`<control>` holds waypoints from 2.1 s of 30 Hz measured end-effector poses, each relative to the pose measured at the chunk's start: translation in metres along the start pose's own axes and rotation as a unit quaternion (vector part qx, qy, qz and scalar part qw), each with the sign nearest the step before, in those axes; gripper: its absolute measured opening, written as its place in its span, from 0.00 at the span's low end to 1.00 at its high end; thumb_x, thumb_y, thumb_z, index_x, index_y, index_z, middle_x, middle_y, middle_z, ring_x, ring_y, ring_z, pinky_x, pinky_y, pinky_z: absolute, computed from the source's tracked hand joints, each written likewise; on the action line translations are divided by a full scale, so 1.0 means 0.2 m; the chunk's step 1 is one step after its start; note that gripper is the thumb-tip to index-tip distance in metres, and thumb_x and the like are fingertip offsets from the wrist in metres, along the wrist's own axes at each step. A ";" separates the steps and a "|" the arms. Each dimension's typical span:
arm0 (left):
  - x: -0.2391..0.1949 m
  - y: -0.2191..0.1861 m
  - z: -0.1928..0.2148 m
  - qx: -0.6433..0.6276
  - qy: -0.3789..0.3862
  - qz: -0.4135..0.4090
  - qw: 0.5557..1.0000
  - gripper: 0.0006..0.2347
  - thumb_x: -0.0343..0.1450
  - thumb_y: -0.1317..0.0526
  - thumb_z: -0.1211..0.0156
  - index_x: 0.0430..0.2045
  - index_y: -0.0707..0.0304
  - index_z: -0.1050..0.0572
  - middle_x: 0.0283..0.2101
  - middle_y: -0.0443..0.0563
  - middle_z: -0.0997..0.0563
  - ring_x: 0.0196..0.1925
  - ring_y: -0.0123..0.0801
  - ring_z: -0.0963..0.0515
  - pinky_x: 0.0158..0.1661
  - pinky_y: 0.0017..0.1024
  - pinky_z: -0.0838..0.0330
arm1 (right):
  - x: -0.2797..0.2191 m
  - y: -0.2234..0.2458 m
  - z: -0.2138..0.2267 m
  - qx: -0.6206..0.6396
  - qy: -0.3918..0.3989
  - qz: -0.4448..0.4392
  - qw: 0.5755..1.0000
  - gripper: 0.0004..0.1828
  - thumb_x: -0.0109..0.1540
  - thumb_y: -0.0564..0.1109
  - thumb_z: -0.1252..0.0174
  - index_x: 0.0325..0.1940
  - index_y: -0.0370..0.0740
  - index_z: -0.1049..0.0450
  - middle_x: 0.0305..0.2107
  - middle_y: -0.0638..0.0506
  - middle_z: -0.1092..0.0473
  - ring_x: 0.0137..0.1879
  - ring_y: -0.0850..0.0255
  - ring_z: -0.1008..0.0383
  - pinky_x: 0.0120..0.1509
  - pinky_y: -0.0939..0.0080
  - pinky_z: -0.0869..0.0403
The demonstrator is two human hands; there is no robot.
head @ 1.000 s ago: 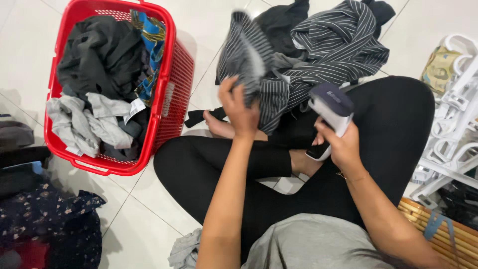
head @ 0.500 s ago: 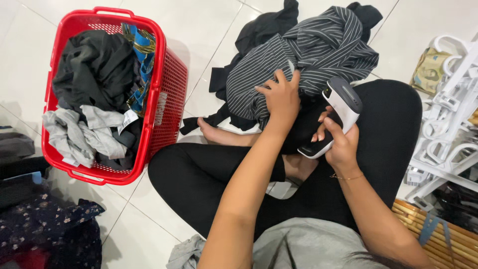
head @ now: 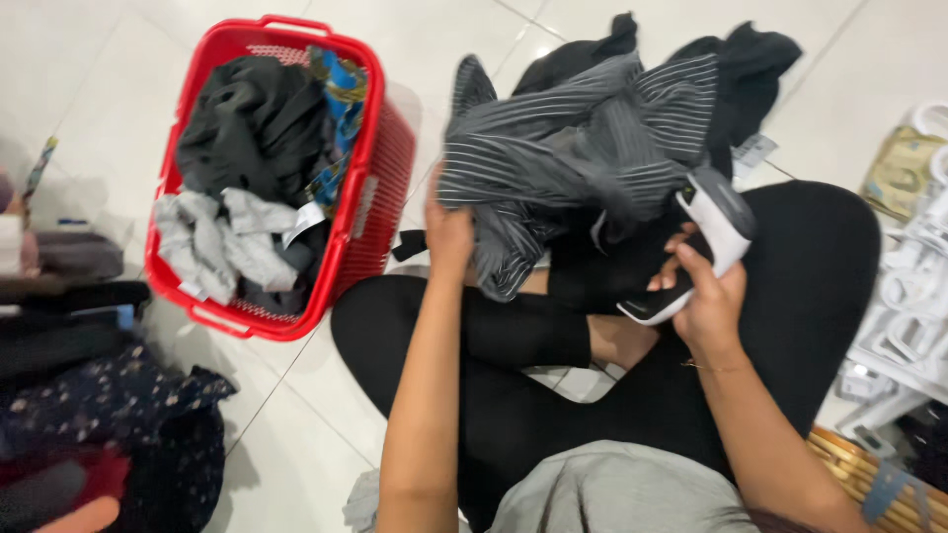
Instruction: The person sits on the floor and uses a handheld barcode scanner to scan tags on various clothing items. After scanning, the person places the clothes into a red laundry basket.
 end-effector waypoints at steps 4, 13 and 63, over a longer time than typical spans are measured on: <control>-0.01 0.02 0.31 -0.001 -0.070 0.039 0.997 0.22 0.70 0.66 0.44 0.62 0.67 0.31 0.61 0.68 0.26 0.68 0.52 0.31 0.69 0.47 0.42 | -0.03 0.03 -0.04 -0.023 -0.012 -0.045 0.999 0.15 0.65 0.37 0.44 0.57 0.34 0.33 0.36 0.46 0.30 0.21 0.67 0.34 0.26 0.60 0.24; 0.04 0.08 0.87 -0.033 -0.180 0.115 0.976 0.20 0.69 0.63 0.46 0.57 0.64 0.28 0.57 0.63 0.24 0.64 0.49 0.28 0.64 0.45 0.37 | -0.07 0.09 -0.11 -0.071 -0.037 -0.082 0.993 0.15 0.65 0.40 0.45 0.56 0.39 0.33 0.36 0.48 0.33 0.23 0.67 0.36 0.31 0.64 0.26; 0.59 -0.07 0.69 0.683 0.138 0.076 0.713 0.33 0.73 0.37 0.49 0.75 0.21 0.52 0.77 0.46 0.72 0.74 0.64 0.76 0.57 0.90 0.75 | -0.05 0.03 -0.11 -0.099 -0.025 -0.104 0.989 0.14 0.65 0.40 0.45 0.55 0.38 0.33 0.36 0.47 0.34 0.23 0.66 0.36 0.30 0.61 0.25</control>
Point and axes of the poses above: each hand's wrist, its own x-axis towards the middle knuckle, its own z-axis out of the back of the hand, y = z × x, the point moved 6 cm from there along x, towards the middle knuckle
